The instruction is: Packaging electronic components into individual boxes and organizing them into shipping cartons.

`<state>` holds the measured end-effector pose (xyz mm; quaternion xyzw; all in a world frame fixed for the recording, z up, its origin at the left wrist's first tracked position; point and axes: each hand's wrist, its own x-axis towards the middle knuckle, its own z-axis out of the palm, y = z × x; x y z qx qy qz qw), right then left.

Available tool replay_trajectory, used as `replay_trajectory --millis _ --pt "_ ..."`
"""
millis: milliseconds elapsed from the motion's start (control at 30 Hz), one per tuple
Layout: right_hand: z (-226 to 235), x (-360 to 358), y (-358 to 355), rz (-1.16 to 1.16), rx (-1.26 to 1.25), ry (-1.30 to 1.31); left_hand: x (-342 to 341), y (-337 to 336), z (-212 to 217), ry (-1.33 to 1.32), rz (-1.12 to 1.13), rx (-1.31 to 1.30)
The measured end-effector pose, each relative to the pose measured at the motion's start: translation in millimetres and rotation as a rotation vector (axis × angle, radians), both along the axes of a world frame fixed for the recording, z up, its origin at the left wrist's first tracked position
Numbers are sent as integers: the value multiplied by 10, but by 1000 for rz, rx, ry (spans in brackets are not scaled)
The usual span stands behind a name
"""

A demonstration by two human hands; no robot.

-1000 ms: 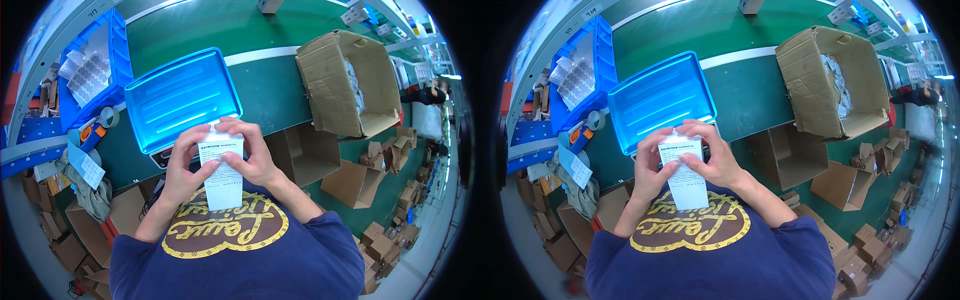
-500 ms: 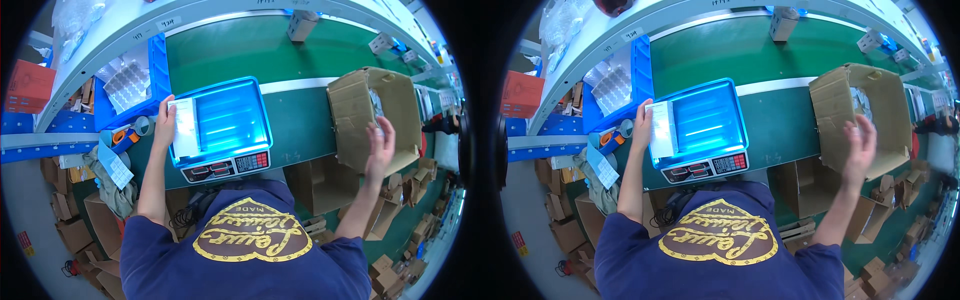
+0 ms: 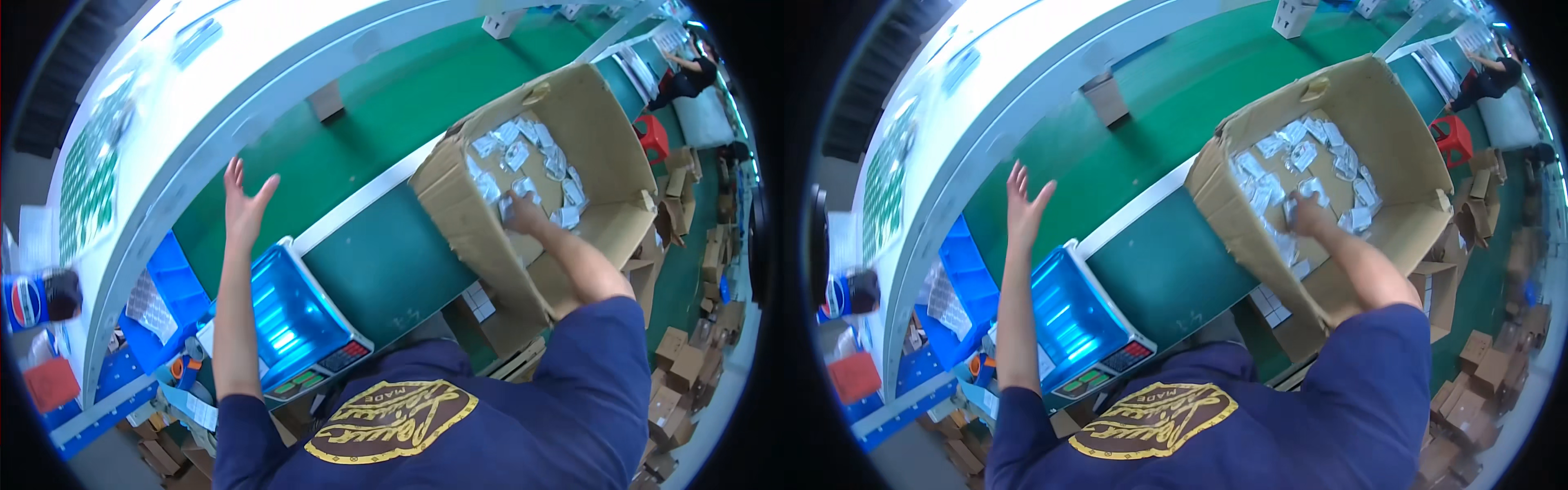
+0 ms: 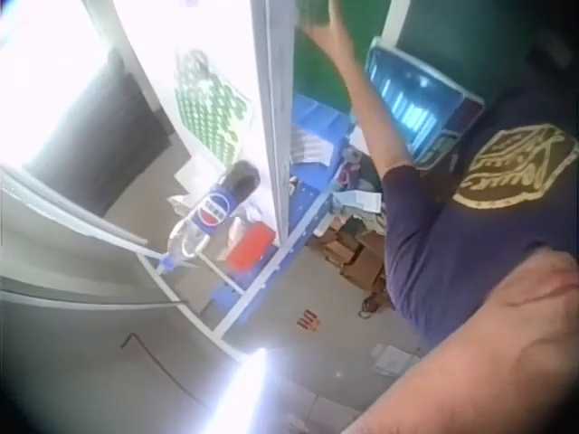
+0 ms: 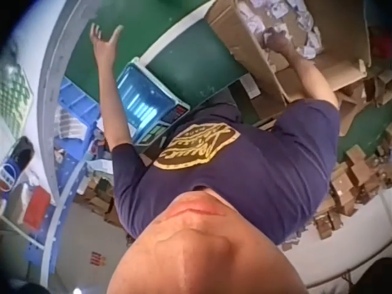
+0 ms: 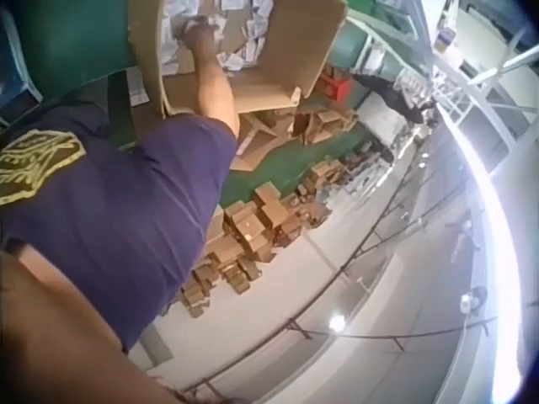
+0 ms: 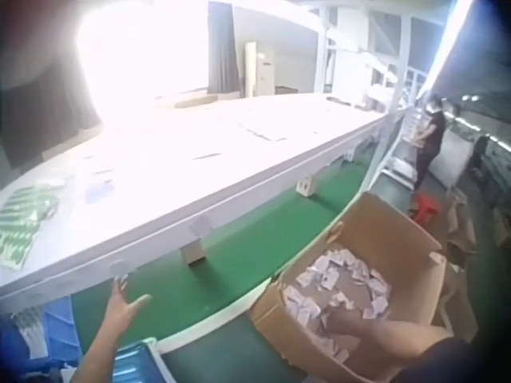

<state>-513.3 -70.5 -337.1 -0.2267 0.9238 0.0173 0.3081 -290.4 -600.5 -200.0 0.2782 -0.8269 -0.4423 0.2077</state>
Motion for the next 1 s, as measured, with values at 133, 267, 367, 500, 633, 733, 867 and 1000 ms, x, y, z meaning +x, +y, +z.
replay_trajectory --millis 133,267,367,500,633,733,867,1000 --pt "793 141 -405 136 -111 -170 -1119 -425 -265 -157 -111 89" --pt "1542 225 -484 206 -429 262 -1863 -634 -701 -32 -230 323" --pt "2117 219 -453 430 -472 620 -2013 -500 -861 -106 -211 161" --pt "2665 644 -551 -285 -789 238 -1313 19 -633 226 -244 -150" --pt "2844 1307 -707 -500 -1269 219 -439 326 -180 130 -287 -266" --pt "2959 1736 -1078 -302 -1502 254 94 415 94 179 -263 -127" --pt "2983 2266 -1737 -93 -1756 126 596 573 455 280 -235 -91" --pt "3236 2717 -2477 48 -1633 468 1020 847 654 305 -130 -150"
